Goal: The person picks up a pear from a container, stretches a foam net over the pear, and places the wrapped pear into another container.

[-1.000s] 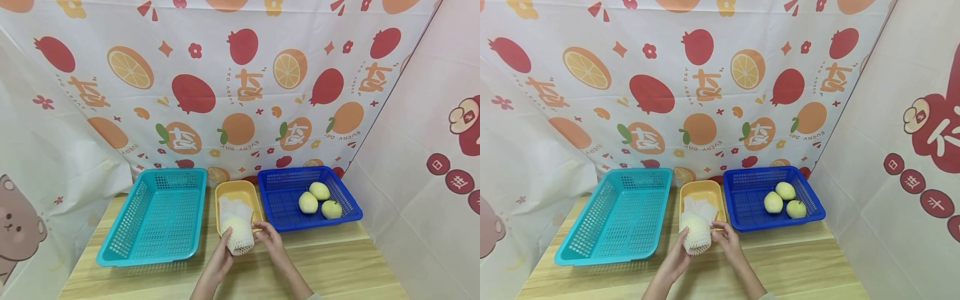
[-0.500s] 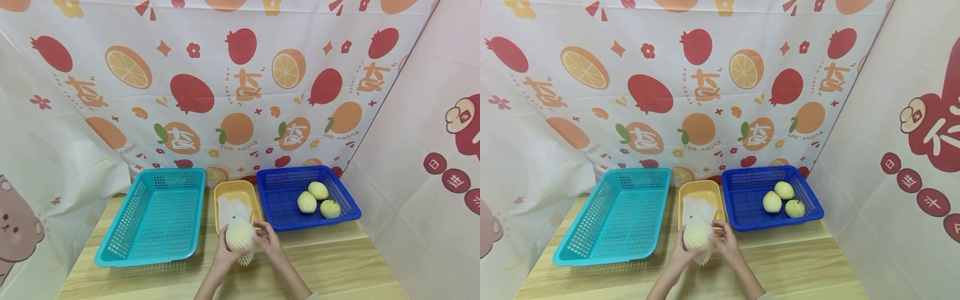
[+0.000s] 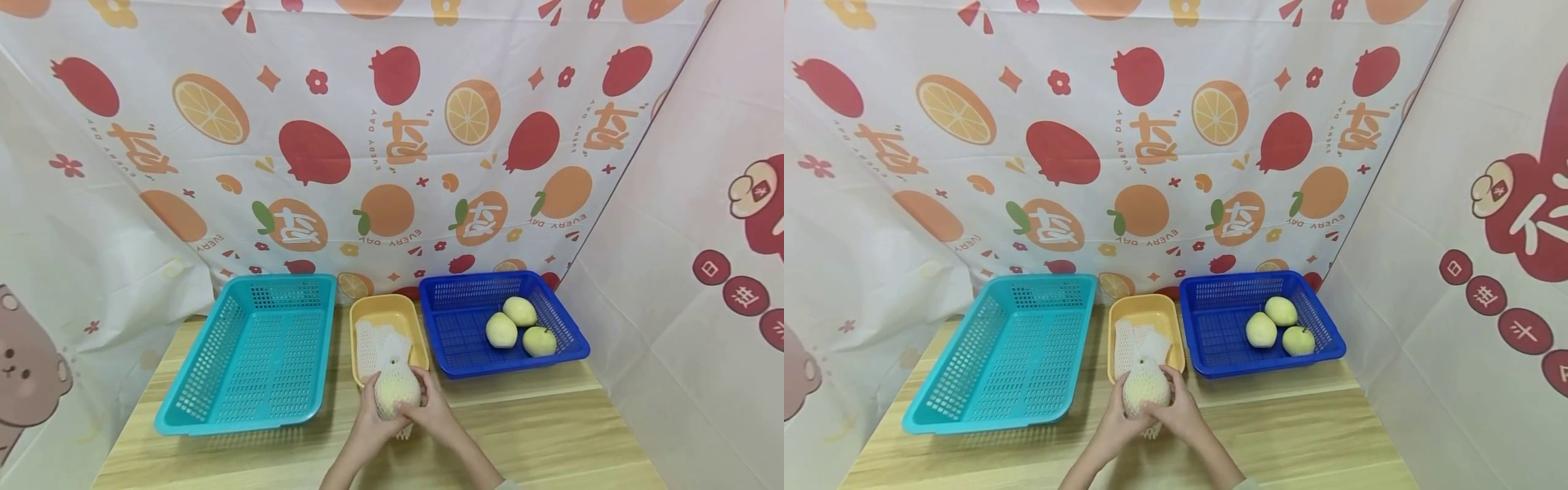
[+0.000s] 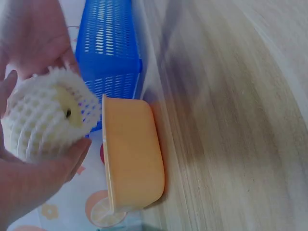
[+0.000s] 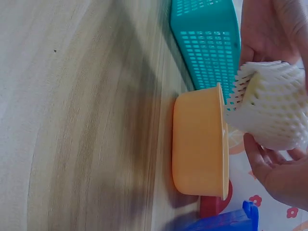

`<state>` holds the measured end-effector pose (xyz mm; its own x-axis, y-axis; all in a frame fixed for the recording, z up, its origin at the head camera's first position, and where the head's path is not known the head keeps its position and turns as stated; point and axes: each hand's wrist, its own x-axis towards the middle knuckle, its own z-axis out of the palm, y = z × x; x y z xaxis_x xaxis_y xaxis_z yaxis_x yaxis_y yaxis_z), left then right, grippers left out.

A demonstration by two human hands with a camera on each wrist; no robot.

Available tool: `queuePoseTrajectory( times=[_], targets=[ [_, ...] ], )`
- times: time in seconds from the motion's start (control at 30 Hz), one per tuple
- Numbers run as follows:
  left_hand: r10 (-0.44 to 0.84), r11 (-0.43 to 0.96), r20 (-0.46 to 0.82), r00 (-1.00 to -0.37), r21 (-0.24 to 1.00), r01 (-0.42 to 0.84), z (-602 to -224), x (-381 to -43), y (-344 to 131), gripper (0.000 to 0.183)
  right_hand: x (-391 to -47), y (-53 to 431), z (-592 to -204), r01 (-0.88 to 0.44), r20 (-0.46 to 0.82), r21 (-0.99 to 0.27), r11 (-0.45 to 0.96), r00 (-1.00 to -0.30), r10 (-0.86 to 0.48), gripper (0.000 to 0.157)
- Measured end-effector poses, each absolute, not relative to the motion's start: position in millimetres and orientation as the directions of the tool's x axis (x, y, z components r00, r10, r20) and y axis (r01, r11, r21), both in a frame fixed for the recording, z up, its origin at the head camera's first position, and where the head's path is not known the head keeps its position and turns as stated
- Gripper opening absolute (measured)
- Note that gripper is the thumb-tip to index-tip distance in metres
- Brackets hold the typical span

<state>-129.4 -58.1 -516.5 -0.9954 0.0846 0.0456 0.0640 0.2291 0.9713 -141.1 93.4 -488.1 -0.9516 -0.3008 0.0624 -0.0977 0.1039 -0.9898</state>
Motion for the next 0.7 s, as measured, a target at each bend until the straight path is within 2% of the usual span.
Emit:
queuePoseTrajectory(
  times=[0.17,0.27,0.4,0.57,0.7],
  targets=[
    [0.177,0.073,-0.096,-0.979,0.994,-0.084,-507.6,-128.3,-70.7,0.080,-155.1,95.8,-508.3,-0.040,0.026,-0.998,0.047,-0.964,-0.265,0.061],
    [0.171,0.041,-0.130,-0.977,0.991,-0.125,-503.5,-130.8,-76.3,0.072,-160.1,96.4,-511.6,0.024,-0.024,-1.000,0.006,-0.967,-0.255,0.055],
    [0.181,-0.022,-0.152,-0.972,0.987,-0.158,-499.9,-131.9,-83.0,0.071,-161.9,94.6,-506.4,0.067,-0.061,-0.998,-0.012,-0.951,-0.302,0.050],
    [0.260,-0.160,-0.136,-0.956,0.970,-0.181,-499.4,-129.5,-93.1,0.074,-162.2,84.5,-499.5,0.021,-0.019,-1.000,-0.001,-0.927,-0.374,0.046],
    [0.292,-0.211,-0.121,-0.949,0.959,-0.187,-500.9,-126.8,-101.5,0.072,-164.1,73.4,-494.3,-0.043,0.026,-0.999,0.033,-0.914,-0.406,0.042]
  ],
)
